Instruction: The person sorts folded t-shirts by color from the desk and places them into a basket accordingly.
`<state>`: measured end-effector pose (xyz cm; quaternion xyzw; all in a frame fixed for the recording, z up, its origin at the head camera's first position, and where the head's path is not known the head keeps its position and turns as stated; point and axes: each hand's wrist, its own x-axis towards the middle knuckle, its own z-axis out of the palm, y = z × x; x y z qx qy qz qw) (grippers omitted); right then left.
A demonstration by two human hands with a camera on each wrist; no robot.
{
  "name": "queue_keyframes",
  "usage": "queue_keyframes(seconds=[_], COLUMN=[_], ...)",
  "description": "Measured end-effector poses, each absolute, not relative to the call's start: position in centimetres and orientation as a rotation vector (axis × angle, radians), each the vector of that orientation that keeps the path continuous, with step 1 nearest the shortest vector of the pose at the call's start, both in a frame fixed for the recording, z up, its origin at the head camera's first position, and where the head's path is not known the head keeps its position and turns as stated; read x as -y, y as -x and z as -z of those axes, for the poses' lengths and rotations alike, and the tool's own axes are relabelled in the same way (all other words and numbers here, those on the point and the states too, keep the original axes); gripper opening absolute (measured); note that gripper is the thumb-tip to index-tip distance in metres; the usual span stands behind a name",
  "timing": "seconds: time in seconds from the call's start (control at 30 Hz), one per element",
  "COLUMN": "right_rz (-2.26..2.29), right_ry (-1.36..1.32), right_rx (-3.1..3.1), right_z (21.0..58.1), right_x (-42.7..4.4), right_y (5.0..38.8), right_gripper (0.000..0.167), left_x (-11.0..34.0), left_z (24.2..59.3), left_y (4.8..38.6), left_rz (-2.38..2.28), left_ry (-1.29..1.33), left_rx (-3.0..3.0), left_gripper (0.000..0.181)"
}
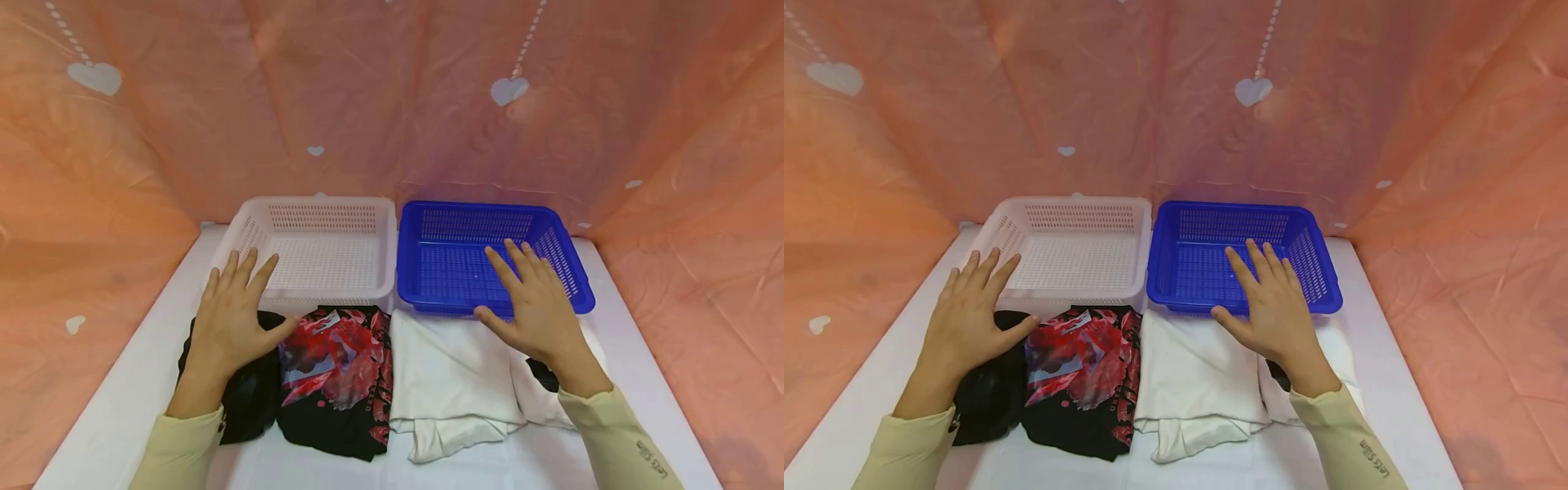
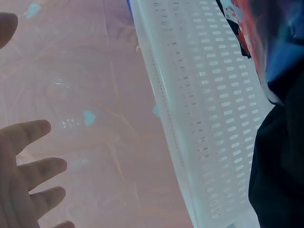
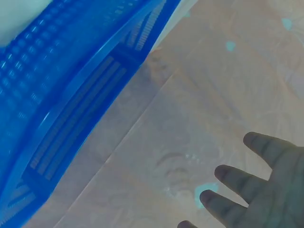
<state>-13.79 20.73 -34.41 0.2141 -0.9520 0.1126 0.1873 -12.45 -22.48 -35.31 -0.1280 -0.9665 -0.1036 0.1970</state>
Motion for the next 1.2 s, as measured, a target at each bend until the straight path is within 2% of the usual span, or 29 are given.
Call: queue_keyframes(seconds=[0.33, 0.57, 0.9, 1.2], right_rz=[-0.529, -0.878, -1.306, -1.467], right_ry=[-0.713, -0.738, -0.745, -0.753], right_rx=[2.587, 2.618, 2.692, 2.835], right_z=[35.7, 37.9, 41.5, 43.7], right_x=[-17.3, -13.9, -9.3, -7.1], right_y=[12.4, 11.5, 10.6, 10.1], right_gripper=[0.079, 0.064, 0.057, 0.056], left_x=[22.2, 22.2, 22.5, 21.9], left_z=[36.6, 38.6, 41.6, 43.0], left_y=[10.1, 8.5, 7.7, 7.5], left_rz=[0.314, 0.597, 0.872, 0.976], left_ry=[0.386, 0.292, 0.198, 0.101], left_rx=[2.624, 2.755, 2.799, 2.882], left_gripper=[0.087, 0.074, 0.059, 0.059])
